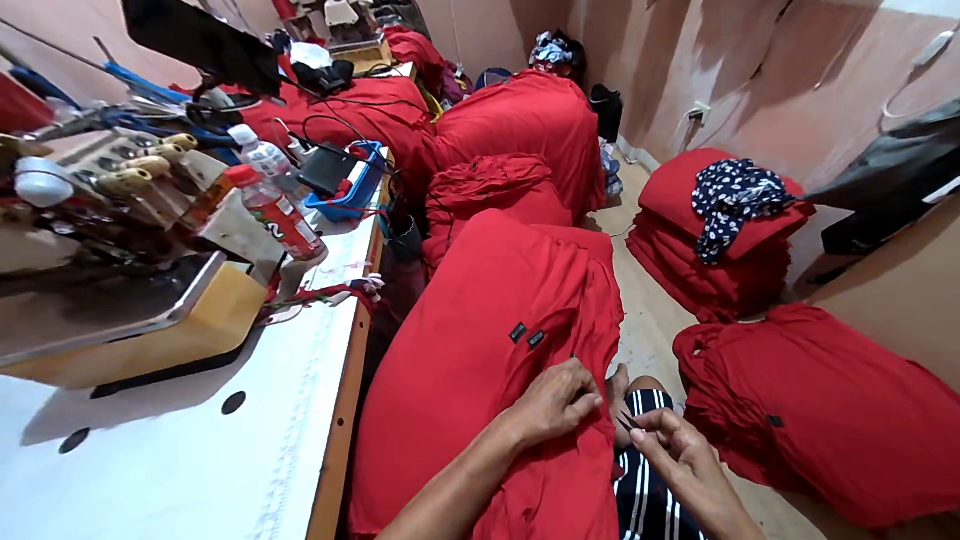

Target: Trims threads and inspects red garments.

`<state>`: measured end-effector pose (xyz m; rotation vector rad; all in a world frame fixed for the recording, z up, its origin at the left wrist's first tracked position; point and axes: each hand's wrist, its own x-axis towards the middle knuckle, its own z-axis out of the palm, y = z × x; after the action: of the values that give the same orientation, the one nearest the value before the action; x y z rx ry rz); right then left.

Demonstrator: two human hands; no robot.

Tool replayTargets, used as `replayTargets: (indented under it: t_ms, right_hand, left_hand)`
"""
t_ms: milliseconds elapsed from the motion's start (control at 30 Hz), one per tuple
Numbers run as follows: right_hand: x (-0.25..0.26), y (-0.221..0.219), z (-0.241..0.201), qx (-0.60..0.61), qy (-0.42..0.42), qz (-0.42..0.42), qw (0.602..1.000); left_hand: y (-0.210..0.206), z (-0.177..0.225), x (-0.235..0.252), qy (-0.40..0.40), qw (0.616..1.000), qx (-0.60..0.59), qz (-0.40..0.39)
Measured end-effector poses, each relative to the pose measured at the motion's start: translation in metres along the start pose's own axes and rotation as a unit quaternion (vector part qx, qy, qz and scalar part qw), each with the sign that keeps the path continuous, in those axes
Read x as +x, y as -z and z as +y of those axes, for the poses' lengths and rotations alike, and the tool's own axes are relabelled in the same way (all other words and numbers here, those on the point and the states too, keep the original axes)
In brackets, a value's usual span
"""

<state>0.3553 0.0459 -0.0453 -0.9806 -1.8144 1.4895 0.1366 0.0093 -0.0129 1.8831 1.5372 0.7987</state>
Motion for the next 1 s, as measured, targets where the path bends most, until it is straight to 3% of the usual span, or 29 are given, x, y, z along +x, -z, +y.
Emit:
replayTargets:
  t_ms: [167,333,467,567,800,1000]
  right_hand:
    - [0.0,0.0,0.003,-0.001,-0.004,0.0,1.0]
    - [-0.001,0.002,0.006,0.014,-0.008,0.002,1.0]
    - [0.0,-0.002,0.002,0.065,-0.033,-0.017,0.997]
    - [0.001,-0.008,-0.001,0.095,-0.044,-0.017,0.994]
    - [0.007,-0.025,-0.011,0.192,-0.021,-0.021,0.981]
    - [0.007,-0.031,-0.018,0.218,-0.02,0.003,0.976]
  left_hand:
    - [-0.001,-0.005,-0.001,-0.05,0.999,-0.011,-0.001]
    - [-0.003,-0.003,0.0,-0.017,0.995,0.063,-0.071]
    - [-0.004,-0.01,0.0,-0.073,0.995,0.067,0.008]
    - [-0.003,-0.013,0.0,-0.1,0.994,0.018,0.048]
    - [0.003,-0.004,-0.002,-0.118,0.99,-0.042,0.058]
    - [0.011,-0.004,-0.002,-0.088,0.969,-0.226,0.035]
